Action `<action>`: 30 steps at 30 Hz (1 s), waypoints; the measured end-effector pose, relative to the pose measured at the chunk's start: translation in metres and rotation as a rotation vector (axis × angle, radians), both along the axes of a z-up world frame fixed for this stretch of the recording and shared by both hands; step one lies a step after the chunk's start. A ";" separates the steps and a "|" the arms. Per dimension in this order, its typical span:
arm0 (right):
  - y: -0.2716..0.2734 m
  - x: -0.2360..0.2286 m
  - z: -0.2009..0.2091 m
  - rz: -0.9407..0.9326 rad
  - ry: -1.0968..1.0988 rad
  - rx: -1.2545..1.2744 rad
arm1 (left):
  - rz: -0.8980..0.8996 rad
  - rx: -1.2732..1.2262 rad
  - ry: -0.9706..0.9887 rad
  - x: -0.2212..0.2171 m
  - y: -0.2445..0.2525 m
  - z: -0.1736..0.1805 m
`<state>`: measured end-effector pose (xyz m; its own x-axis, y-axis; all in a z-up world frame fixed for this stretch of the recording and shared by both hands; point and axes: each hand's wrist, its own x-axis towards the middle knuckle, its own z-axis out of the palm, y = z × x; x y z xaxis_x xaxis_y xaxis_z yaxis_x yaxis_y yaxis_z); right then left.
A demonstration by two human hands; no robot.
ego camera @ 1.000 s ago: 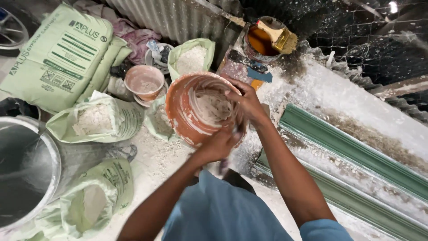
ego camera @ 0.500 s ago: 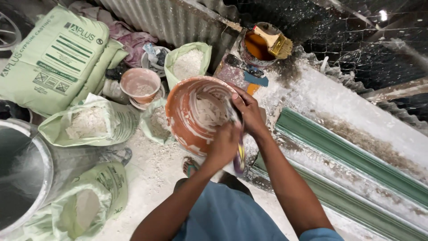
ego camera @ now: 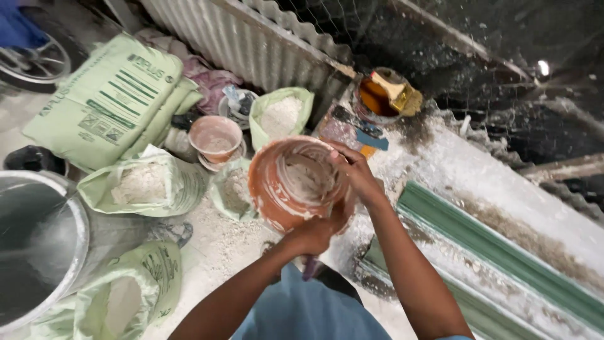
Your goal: Cleaning a bowl with a scraper and then applying a release agent with a brush to prepare it for casting.
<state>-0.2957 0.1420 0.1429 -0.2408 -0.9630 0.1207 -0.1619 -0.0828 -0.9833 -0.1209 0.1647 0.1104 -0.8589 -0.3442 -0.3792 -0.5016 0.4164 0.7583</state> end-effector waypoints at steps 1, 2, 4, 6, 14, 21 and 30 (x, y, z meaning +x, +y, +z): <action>-0.002 0.000 0.007 -0.001 0.004 0.025 | -0.034 0.078 -0.018 0.008 -0.014 0.035; -0.004 0.000 0.014 -0.003 0.009 0.050 | -0.069 0.155 -0.036 0.017 -0.028 0.070; -0.011 0.000 0.015 0.036 0.020 0.044 | 0.311 0.223 0.120 -0.017 -0.037 0.020; -0.014 0.008 0.019 0.089 0.033 0.047 | 0.701 0.287 0.296 -0.038 -0.031 -0.048; -0.025 -0.024 0.035 0.132 0.046 0.231 | 0.111 -0.004 -0.280 0.006 -0.027 -0.059; -0.024 -0.048 -0.023 0.110 0.078 0.082 | 0.516 0.138 0.017 -0.026 -0.019 -0.008; -0.006 -0.082 0.013 0.254 0.347 0.120 | 0.339 0.069 -0.290 -0.034 0.027 -0.036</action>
